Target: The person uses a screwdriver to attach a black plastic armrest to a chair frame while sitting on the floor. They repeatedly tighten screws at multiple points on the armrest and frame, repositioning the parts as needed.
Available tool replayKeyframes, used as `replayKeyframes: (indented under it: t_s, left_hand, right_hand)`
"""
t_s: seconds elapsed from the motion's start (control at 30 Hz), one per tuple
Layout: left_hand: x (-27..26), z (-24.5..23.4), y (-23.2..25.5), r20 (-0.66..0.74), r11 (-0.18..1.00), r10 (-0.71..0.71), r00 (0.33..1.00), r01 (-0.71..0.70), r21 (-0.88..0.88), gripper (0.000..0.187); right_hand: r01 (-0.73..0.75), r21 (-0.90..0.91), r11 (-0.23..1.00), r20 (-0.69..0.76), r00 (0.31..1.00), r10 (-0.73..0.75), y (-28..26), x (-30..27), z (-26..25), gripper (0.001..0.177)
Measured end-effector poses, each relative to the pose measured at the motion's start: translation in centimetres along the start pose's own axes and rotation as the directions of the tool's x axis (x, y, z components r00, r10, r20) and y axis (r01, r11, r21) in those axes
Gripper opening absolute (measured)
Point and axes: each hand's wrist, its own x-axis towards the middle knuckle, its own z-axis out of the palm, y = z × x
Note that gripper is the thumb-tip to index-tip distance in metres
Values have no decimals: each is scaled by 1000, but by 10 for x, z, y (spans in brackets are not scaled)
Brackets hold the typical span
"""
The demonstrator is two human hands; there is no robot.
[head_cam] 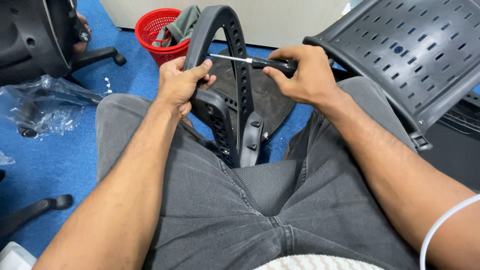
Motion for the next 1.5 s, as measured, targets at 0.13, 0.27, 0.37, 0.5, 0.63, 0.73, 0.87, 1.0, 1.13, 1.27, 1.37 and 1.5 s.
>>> replayKeyframes:
  t_s: [0.13, 0.27, 0.37, 0.5, 0.63, 0.73, 0.87, 1.0, 1.13, 1.27, 1.37, 1.5]
  left_hand:
    - [6, -3, -6, 5, 1000, 7, 1000, -7, -22, 13]
    - [6, -5, -11, -7, 998, -54, 999, 54, -39, 13]
    - [4, -3, -14, -13, 997, -76, 997, 75, -28, 13]
    - [5, -3, -13, -19, 998, -64, 998, 63, -15, 13]
    - [7, -4, -12, -11, 998, -58, 998, 58, -13, 13]
    - [6, -6, -17, -8, 996, -91, 996, 91, -10, 15]
    - [7, -1, -23, -19, 995, -97, 995, 97, 0, 16]
    - [8, 0, -18, -22, 997, -69, 997, 69, 32, 16]
    - [4, -1, -15, -23, 994, -85, 996, 86, 67, 15]
    - [1, 3, -17, -15, 993, -91, 996, 92, 74, 16]
    - [1, 5, -15, -19, 997, -52, 998, 53, 58, 16]
    - [1, 5, -10, -30, 994, -3, 1000, 6, 107, 16]
  right_hand:
    - [-225, 126, 966, 121, 970, 210, 5, 4, 7, 22]
    - [-825, 418, 380, 577, 565, 590, 16, 12, 9, 30]
    - [-700, 318, 639, 504, 696, 511, 18, 6, 9, 27]
    - [32, 49, 998, 52, 998, -35, 9, -1, 9, 25]
    - [-417, 191, 889, 252, 896, 366, 1, 11, 8, 21]
    - [-810, 290, 510, 533, 579, 616, -1, 17, 4, 21]
    - [-646, 174, 744, 475, 716, 511, -1, 7, 5, 27]
    - [2, -78, 997, 129, 992, 8, 3, 2, 12, 21]
    - [-631, 263, 730, 450, 749, 486, 13, 11, 9, 30]
    - [-815, 326, 480, 624, 567, 538, 25, 6, 8, 32]
    - [-231, 246, 941, 388, 914, 123, 28, 2, 12, 27]
    - [7, 156, 988, 232, 972, -43, 22, 4, 15, 29]
